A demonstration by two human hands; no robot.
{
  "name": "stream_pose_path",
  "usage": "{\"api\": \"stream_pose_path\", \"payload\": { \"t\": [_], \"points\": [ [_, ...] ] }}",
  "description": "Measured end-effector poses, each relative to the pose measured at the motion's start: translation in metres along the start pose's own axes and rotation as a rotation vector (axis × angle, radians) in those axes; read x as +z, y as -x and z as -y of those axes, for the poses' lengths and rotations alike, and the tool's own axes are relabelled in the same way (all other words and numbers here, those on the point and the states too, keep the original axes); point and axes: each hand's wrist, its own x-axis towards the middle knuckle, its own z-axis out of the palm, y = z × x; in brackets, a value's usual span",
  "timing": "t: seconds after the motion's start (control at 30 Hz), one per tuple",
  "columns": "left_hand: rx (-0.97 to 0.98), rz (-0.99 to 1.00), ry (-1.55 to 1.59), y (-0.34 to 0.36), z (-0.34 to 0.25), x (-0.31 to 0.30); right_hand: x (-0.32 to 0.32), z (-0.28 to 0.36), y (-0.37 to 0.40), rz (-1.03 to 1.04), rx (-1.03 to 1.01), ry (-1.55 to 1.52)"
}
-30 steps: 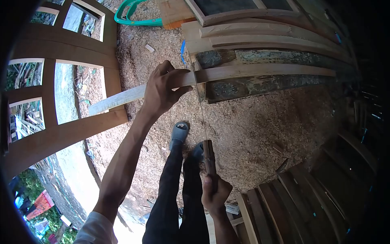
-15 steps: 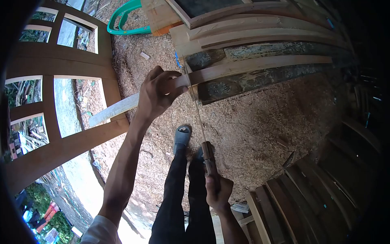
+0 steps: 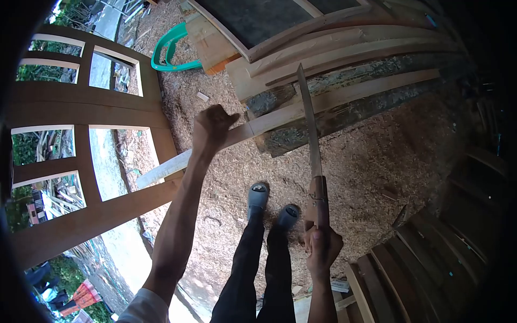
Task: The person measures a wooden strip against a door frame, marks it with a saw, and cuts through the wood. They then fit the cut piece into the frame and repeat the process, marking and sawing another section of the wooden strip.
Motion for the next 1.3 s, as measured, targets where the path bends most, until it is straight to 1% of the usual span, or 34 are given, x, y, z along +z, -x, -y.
{"api": "stream_pose_path", "payload": {
  "t": [0.07, 0.1, 0.17, 0.2, 0.23, 0.27, 0.33, 0.4, 0.43, 0.47, 0.5, 0.53, 0.57, 0.6, 0.67, 0.7, 0.77, 0.8, 0.87, 0.93, 1.0, 1.13, 1.17, 1.27, 1.3],
  "points": [
    [-0.008, -0.136, 0.051, -0.014, 0.021, -0.004, -0.004, -0.001, 0.003, 0.019, 0.010, -0.004],
    [0.005, -0.135, 0.049, -0.015, 0.017, -0.003, -0.007, -0.005, 0.006, 0.038, -0.016, -0.025],
    [0.502, -0.371, -0.149, 0.001, 0.007, -0.001, -0.008, -0.014, 0.012, 0.027, -0.007, -0.054],
    [0.543, -0.292, -0.229, 0.021, -0.002, 0.011, -0.008, -0.018, 0.015, 0.036, 0.005, -0.074],
    [0.711, -0.184, -0.442, 0.051, -0.002, 0.023, -0.008, -0.023, 0.015, 0.056, -0.010, -0.067],
    [0.612, -0.232, -0.495, 0.072, -0.036, 0.028, -0.003, -0.022, 0.013, 0.059, -0.011, -0.072],
    [0.695, -0.016, -0.160, 0.084, -0.032, 0.017, 0.009, -0.015, 0.008, 0.042, -0.054, -0.173],
    [0.330, 0.042, 0.112, 0.091, -0.036, 0.000, 0.005, -0.011, 0.009, 0.027, -0.023, -0.154],
    [0.430, -0.085, 0.089, 0.082, -0.033, -0.003, -0.001, -0.010, 0.009, 0.014, 0.048, 0.004],
    [0.582, -0.215, -0.085, 0.069, -0.030, -0.005, -0.004, -0.010, 0.008, 0.004, 0.114, 0.158],
    [0.575, -0.264, -0.179, 0.061, -0.029, -0.003, -0.004, -0.011, 0.008, 0.005, 0.111, 0.154],
    [0.565, -0.312, -0.272, 0.055, -0.025, 0.000, -0.003, -0.012, 0.008, -0.018, 0.053, 0.151],
    [0.599, -0.279, -0.318, 0.047, -0.007, 0.008, -0.003, -0.012, 0.008, -0.040, -0.004, 0.150],
    [0.406, 0.001, -0.146, 0.043, -0.007, 0.005, -0.003, -0.011, 0.007, -0.037, 0.000, 0.154],
    [0.292, 0.155, -0.176, 0.040, -0.009, 0.000, 0.002, -0.006, 0.000, 0.019, -0.021, 0.161],
    [0.288, 0.156, -0.175, 0.041, -0.006, 0.004, 0.008, -0.002, -0.003, 0.038, -0.022, 0.200],
    [0.495, -0.059, -0.127, 0.043, 0.004, 0.009, 0.022, -0.003, -0.010, 0.062, 0.016, 0.198],
    [0.494, -0.059, -0.130, 0.045, 0.003, 0.006, 0.026, -0.005, -0.013, 0.082, 0.050, 0.195],
    [0.574, -0.101, -0.103, 0.049, 0.001, 0.000, 0.027, -0.014, -0.017, 0.114, 0.070, 0.138],
    [0.557, -0.071, -0.148, 0.047, 0.004, -0.001, 0.028, -0.019, -0.016, 0.151, 0.062, 0.050],
    [0.567, -0.080, -0.219, 0.047, 0.004, 0.000, 0.034, -0.019, -0.017, 0.160, 0.095, 0.058],
    [0.500, -0.131, -0.111, 0.051, 0.006, 0.006, 0.041, -0.021, -0.015, 0.174, 0.151, 0.066],
    [0.494, -0.135, -0.110, 0.052, 0.005, 0.007, 0.041, -0.023, -0.015, 0.171, 0.134, 0.065],
    [0.463, -0.140, -0.106, 0.051, 0.007, 0.005, 0.039, -0.022, -0.007, 0.179, 0.136, 0.047],
    [0.454, -0.109, -0.101, 0.051, 0.009, 0.005, 0.036, -0.023, 0.000, 0.187, 0.137, 0.055]
  ]
}}
